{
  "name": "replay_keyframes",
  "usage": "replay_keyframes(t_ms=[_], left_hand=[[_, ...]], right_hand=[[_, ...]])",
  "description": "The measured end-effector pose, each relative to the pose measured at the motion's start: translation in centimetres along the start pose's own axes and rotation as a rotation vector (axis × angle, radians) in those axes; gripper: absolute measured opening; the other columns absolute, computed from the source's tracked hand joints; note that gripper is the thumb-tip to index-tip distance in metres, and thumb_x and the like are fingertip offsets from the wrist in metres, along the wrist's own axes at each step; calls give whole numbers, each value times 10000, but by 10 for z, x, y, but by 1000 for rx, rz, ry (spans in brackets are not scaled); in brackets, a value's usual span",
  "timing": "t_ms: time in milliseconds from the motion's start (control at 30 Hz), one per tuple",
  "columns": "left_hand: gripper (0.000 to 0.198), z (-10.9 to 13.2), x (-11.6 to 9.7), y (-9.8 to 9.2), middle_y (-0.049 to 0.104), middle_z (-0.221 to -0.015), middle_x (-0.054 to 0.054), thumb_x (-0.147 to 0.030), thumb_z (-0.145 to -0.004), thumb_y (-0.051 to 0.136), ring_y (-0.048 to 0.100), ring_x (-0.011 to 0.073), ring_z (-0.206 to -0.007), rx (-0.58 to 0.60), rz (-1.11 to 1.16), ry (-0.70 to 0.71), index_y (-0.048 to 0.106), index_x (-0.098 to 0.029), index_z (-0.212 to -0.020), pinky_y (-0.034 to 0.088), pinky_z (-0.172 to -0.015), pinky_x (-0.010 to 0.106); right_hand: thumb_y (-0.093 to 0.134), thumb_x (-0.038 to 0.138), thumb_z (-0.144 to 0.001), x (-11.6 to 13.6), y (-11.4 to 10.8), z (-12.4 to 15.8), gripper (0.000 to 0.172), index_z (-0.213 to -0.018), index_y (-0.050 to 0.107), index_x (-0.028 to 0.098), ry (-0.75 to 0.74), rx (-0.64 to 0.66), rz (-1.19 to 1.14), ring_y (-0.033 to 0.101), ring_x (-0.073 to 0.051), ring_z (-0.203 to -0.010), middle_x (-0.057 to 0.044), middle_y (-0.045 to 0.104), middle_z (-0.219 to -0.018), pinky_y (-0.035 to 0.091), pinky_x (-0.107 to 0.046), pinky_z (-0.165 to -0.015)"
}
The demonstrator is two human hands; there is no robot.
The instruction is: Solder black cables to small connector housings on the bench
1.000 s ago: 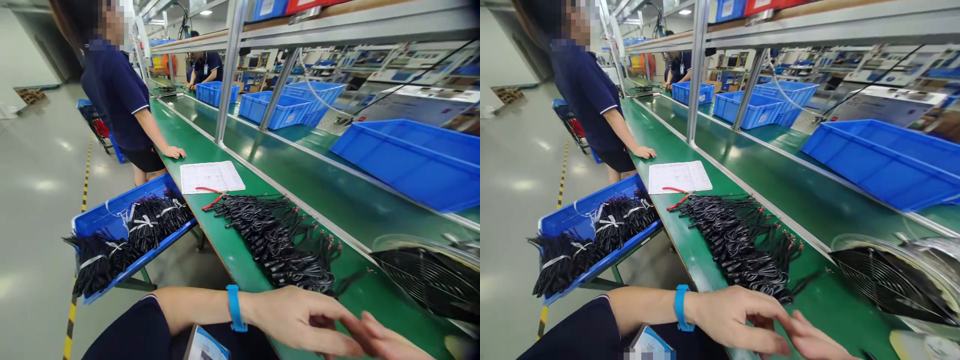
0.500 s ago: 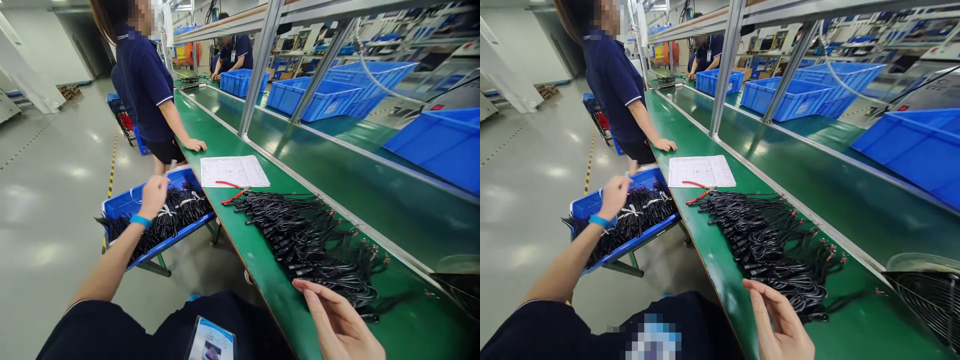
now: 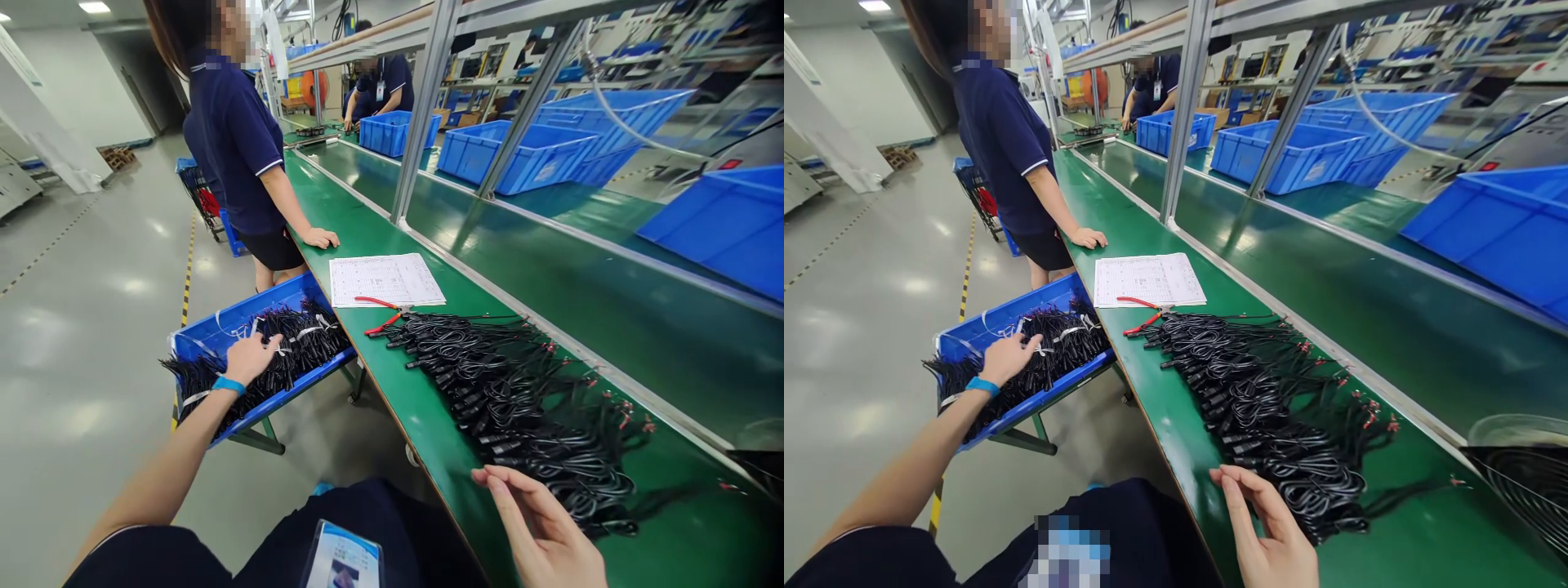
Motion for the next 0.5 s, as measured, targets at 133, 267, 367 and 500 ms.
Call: replay_keyframes(t_ms=[133, 267, 367, 500], left_hand=[[1067, 11, -19, 24, 698, -1118, 263, -817, -812, 450, 666, 428, -1054, 70, 51, -21, 317, -45, -1538, 486, -872, 468], [1125, 10, -10, 28, 676, -1204, 262, -729, -720, 637, 624, 472, -1145, 112, 225, -104, 261, -107, -1579, 451, -954, 535], [1019, 10, 1, 20, 683, -1195, 254, -632, -708, 687, 619, 467, -1158, 87, 327, -161, 375, -109, -1525, 438, -979, 539], [863, 12, 15, 3, 633, -1317, 221, -534, -694, 720, 580, 421, -1223, 38, 577, -217, 497, -133, -1425, 453, -983, 481]], right_hand=[[692, 657, -773, -5, 1, 3, 492, -931, 739, 194, -36, 30, 59, 727, -257, -939, -87, 775, -956, 578, -306, -911], [664, 651, -798, -8, 2, 4, 479, -944, 734, 200, -43, 41, 54, 722, -259, -952, -84, 772, -961, 560, -313, -938], [663, 643, -803, -9, 1, 5, 469, -953, 731, 203, -50, 41, 41, 720, -260, -960, -82, 770, -969, 555, -314, -941], [661, 634, -814, -9, 1, 7, 454, -947, 730, 206, -52, 60, 40, 721, -262, -953, -81, 769, -967, 550, -322, -943]])
Point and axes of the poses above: each hand's wrist, its own z-axis away from the middle knuckle, its own y-axis out of the palm, x = y × z, the point moved 6 cm from there along -z, towards the middle knuckle
